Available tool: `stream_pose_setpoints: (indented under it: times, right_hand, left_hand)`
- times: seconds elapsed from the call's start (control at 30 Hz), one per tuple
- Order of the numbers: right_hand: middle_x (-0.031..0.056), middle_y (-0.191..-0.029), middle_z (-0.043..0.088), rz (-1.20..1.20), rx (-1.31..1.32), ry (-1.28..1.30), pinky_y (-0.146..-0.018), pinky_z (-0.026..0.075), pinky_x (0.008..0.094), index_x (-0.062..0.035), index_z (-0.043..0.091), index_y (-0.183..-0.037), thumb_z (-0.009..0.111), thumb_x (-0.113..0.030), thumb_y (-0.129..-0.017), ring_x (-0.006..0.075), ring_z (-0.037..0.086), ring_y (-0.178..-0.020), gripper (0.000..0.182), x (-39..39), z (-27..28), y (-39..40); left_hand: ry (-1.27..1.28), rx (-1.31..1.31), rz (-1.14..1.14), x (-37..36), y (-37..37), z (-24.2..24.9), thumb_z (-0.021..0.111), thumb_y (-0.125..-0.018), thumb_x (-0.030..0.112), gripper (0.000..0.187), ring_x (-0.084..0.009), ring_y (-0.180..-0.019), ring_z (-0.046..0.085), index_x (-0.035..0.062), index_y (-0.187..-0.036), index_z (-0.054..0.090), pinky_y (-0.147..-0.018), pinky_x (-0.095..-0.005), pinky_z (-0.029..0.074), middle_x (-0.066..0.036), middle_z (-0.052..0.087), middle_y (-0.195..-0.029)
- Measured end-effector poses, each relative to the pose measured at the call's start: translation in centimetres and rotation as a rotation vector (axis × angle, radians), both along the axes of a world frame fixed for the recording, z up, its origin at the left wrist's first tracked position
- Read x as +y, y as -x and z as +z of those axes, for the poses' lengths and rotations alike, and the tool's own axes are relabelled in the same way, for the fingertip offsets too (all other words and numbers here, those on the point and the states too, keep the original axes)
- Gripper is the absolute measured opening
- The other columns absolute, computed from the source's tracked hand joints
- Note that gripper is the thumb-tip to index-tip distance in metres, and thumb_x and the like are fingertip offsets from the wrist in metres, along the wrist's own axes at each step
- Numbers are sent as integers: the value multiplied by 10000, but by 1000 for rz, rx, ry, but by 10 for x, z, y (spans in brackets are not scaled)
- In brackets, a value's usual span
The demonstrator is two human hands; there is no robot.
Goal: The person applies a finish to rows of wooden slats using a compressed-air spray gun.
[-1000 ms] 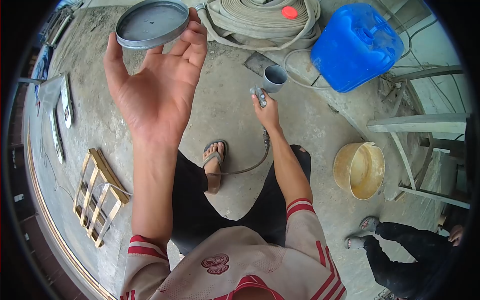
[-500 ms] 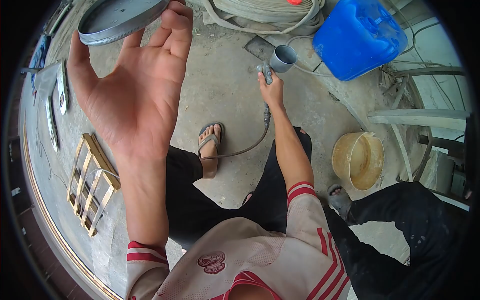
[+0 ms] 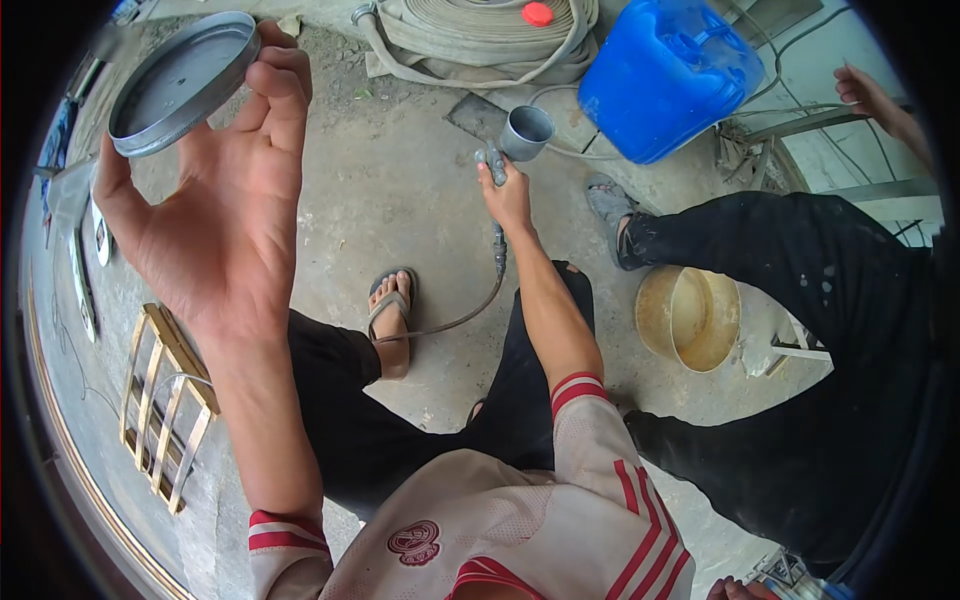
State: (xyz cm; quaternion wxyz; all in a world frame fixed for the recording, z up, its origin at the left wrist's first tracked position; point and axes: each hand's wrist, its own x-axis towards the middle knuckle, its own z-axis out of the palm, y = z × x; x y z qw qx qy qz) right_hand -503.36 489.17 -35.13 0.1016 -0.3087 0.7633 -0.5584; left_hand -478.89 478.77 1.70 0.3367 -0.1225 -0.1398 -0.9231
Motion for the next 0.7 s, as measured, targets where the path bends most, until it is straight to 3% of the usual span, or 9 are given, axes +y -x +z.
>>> stream_pose_setpoints:
  times: [0.17,0.37,0.7]
  right_hand:
    - [260,-920,755,6,-42,7,-750,566,483,-7,718,-1165,725,-174,-1003,464,753,-909,233,3,6,0]
    - [266,-911,752,-15,-8,4,-744,564,492,-5,716,-1171,724,-171,-1003,472,749,-905,237,7,4,-1]
    - [277,-906,754,-53,52,-137,-743,567,560,-53,733,-1186,733,-268,-999,495,740,-892,285,7,-1,2]
  left_hand:
    - [-40,12,10,-4,0,-2,824,-864,77,850,-428,-1455,360,14,-1589,384,-1217,-524,475,-308,279,-1543]
    - [-82,40,-35,-4,2,-2,815,-948,127,832,-467,-1488,358,34,-1627,343,-1252,-557,472,-367,211,-1618]
    - [-67,45,24,-9,-4,-5,829,-953,149,877,-471,-1472,387,43,-1653,313,-1224,-573,504,-373,279,-1584]
